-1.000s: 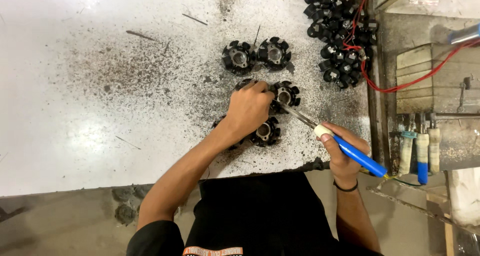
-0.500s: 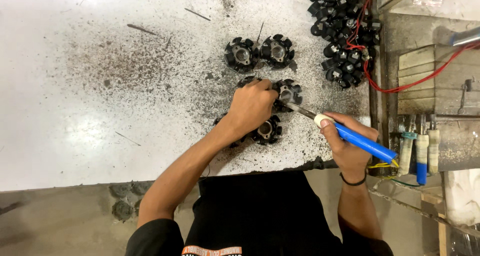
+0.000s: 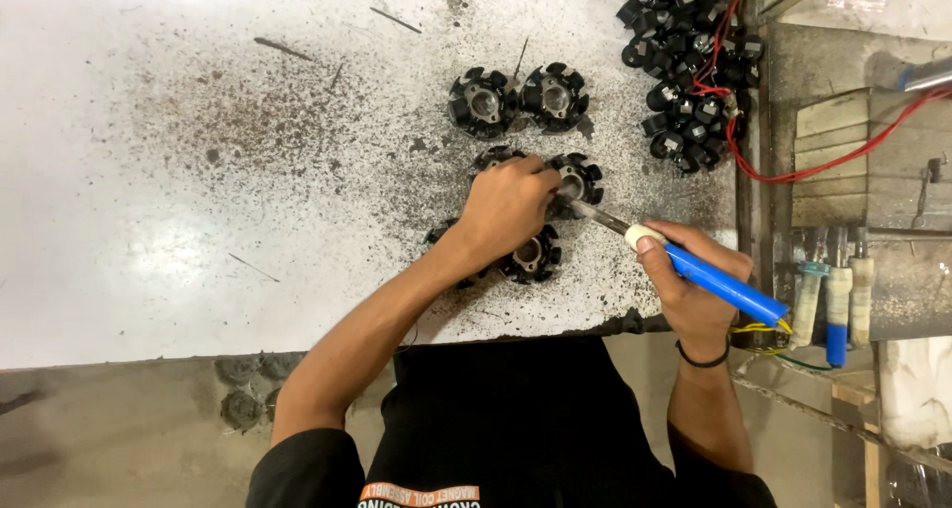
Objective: The person uses a handheld tool on the centers of black motor rotors laid out on a workbench, then places the rotors one by one into the slots of a molded pulp tray, arranging them in rows.
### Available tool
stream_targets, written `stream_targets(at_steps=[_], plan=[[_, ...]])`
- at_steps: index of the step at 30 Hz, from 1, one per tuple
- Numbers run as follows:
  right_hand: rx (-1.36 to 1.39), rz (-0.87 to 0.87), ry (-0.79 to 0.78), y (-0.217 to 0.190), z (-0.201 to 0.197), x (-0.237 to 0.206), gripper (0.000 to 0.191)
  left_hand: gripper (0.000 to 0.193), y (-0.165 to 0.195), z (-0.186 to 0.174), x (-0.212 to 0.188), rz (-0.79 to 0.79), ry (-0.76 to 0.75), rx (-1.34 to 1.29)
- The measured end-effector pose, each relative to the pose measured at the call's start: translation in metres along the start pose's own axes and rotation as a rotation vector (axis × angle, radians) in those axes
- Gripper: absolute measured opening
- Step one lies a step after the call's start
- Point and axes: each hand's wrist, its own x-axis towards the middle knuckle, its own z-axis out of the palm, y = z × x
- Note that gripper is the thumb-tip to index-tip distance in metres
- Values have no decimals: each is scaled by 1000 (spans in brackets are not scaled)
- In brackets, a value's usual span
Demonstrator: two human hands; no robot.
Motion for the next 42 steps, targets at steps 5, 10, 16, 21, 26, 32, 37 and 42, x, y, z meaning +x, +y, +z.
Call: stream_targets(at_steps=[5, 10, 16, 21, 26, 32, 37, 42], plan=[[-59, -29, -12, -5, 0, 2, 21, 16, 5, -2, 3, 12, 33, -18], [-86, -10, -19, -11, 0, 5, 19, 10, 16, -26, -7, -111, 44, -30], [-16, 24, -22, 0, -10, 0, 20, 21, 28, -44, -62, -15, 74, 176], [373, 163, 98, 14, -15, -25, 22, 40, 29, -37, -97, 20, 88, 172], [157, 43, -1, 14, -6, -74, 30, 36, 28, -39, -109, -84, 169, 114], [148, -43, -102, 16, -4, -89, 30, 35, 37, -39, -111, -96, 197, 133], [115, -46, -119, 10, 0, -84, 31, 27, 37, -36, -108, -97, 210, 125], [115, -74, -140, 2, 1, -80, 31, 26, 35, -32, -110, -86, 186, 118]])
